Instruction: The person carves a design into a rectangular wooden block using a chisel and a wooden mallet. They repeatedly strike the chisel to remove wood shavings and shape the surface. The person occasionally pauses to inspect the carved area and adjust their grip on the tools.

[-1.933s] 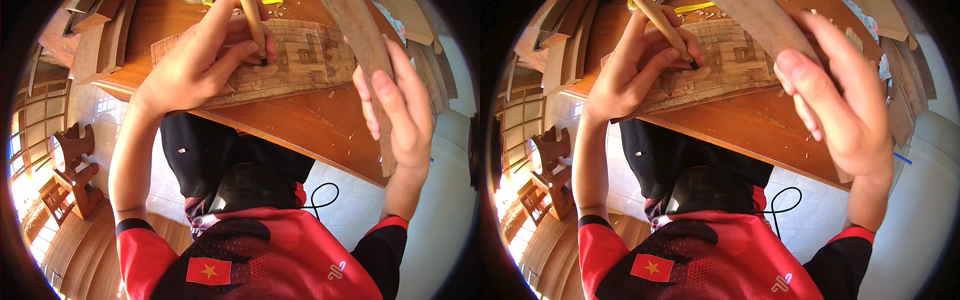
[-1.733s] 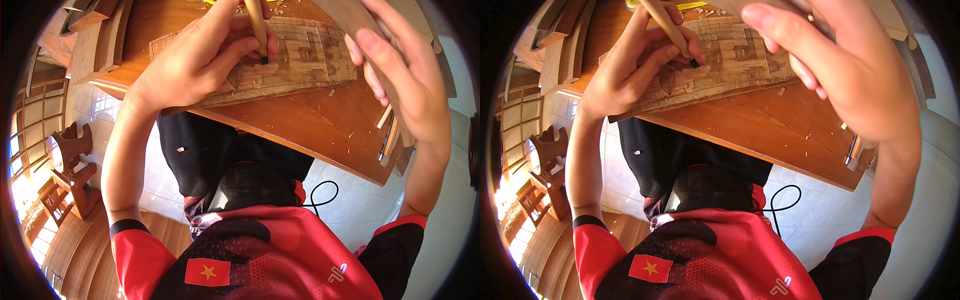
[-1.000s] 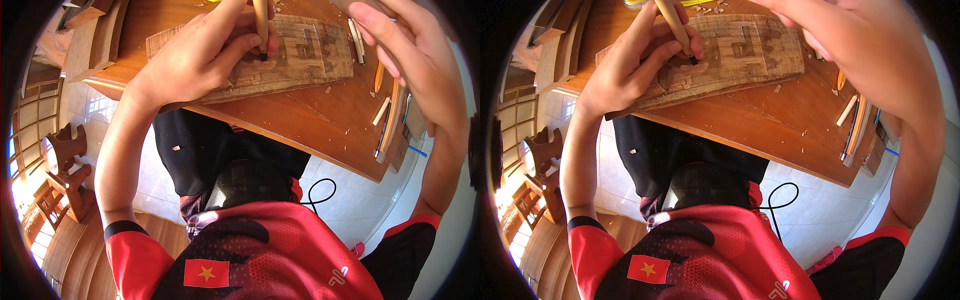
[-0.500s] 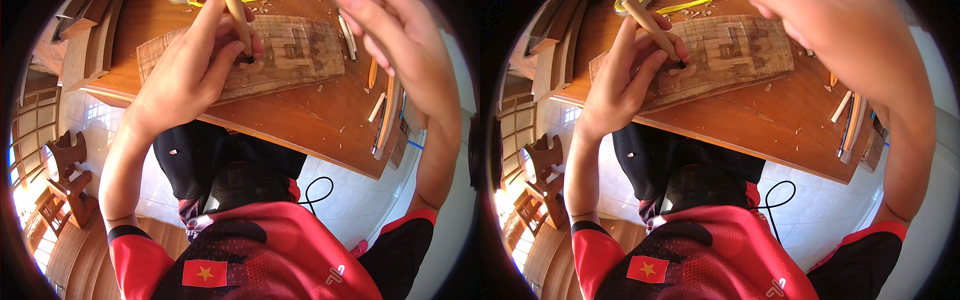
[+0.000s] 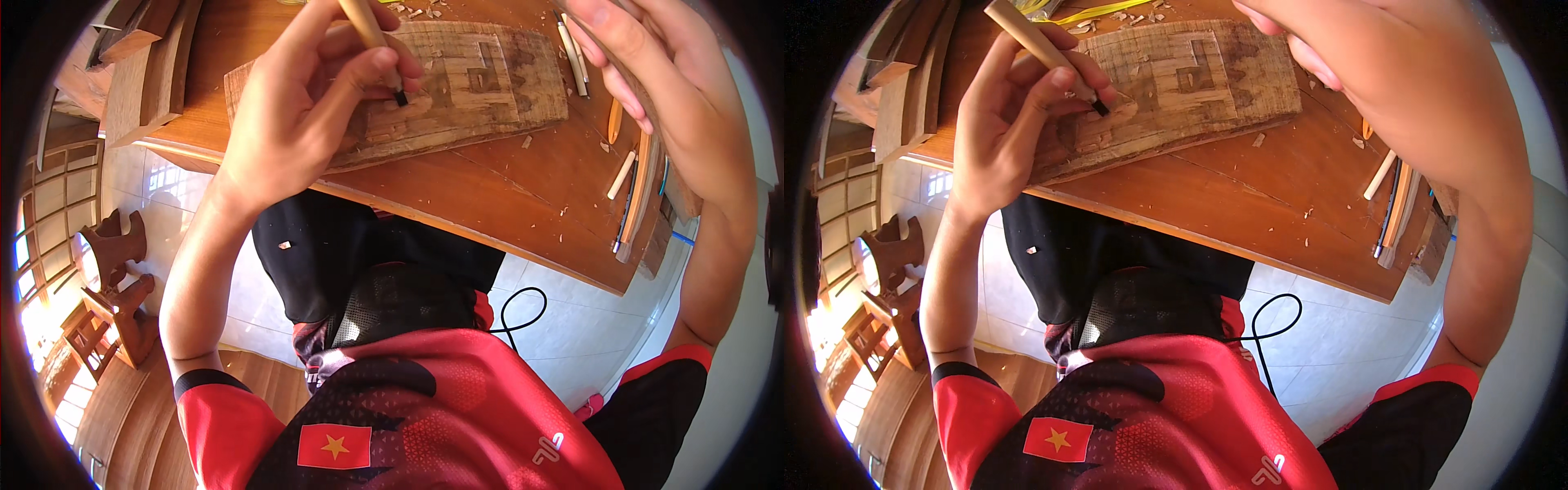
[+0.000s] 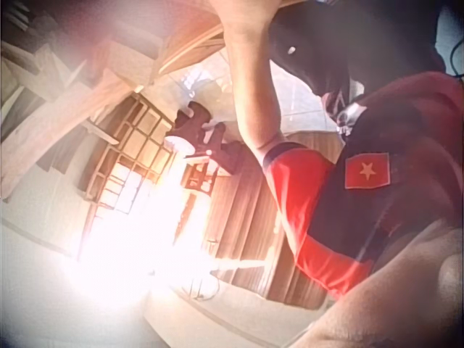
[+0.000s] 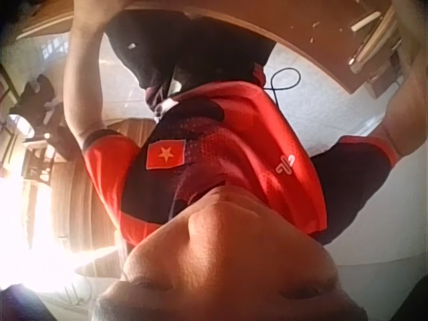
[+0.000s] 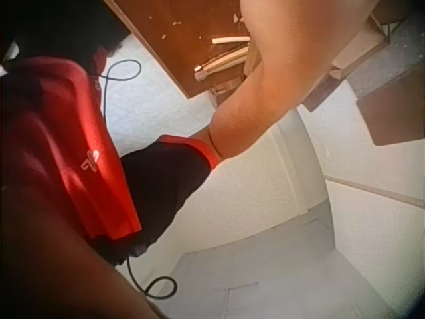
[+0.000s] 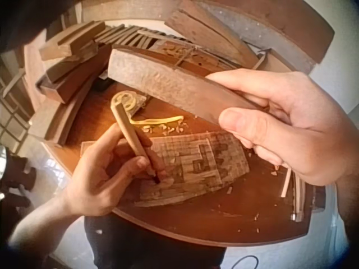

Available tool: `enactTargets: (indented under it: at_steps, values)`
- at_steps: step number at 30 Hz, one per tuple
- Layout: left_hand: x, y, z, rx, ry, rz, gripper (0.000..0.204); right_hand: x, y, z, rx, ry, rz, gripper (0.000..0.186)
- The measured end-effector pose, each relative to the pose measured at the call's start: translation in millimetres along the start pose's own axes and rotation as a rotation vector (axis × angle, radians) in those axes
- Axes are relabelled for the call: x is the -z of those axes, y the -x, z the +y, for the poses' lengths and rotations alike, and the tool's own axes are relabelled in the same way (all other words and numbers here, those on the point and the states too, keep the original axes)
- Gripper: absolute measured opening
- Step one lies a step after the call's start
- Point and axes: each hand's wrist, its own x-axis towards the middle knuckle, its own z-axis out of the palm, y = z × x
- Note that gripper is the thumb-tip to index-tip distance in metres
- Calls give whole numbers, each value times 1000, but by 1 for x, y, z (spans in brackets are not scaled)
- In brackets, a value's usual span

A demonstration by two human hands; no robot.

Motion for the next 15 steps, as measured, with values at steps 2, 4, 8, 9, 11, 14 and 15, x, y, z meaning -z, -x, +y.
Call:
enactTargets:
  at_steps: [2, 4, 8, 9, 11, 14, 15]
  values:
    - [-3, -2, -3, -6, 6, -31, 26, 0, 0, 0, 3, 2, 1, 52]
    - [-4, -3, -3, -3, -1, -21, 25, -1, 0, 0, 3, 4, -2, 51]
    - [-1, -6, -6, -92, -72, -50, 25, -1, 1, -2, 10, 7, -2, 51]
    - [-4, -5, -1, -69, -103, -33, 33, -2, 2, -2, 8, 8, -2, 51]
    - [-9, -5, 10, -37, -128, -19, 47, -2, 3, -3, 6, 8, -2, 51]
    - [-2, -6, 3, -45, -51, -55, 49, -1, 4, -3, 6, 17, 1, 51]
    - [0, -6, -2, -57, -23, -64, 48, 1, 4, -4, 8, 17, 2, 51]
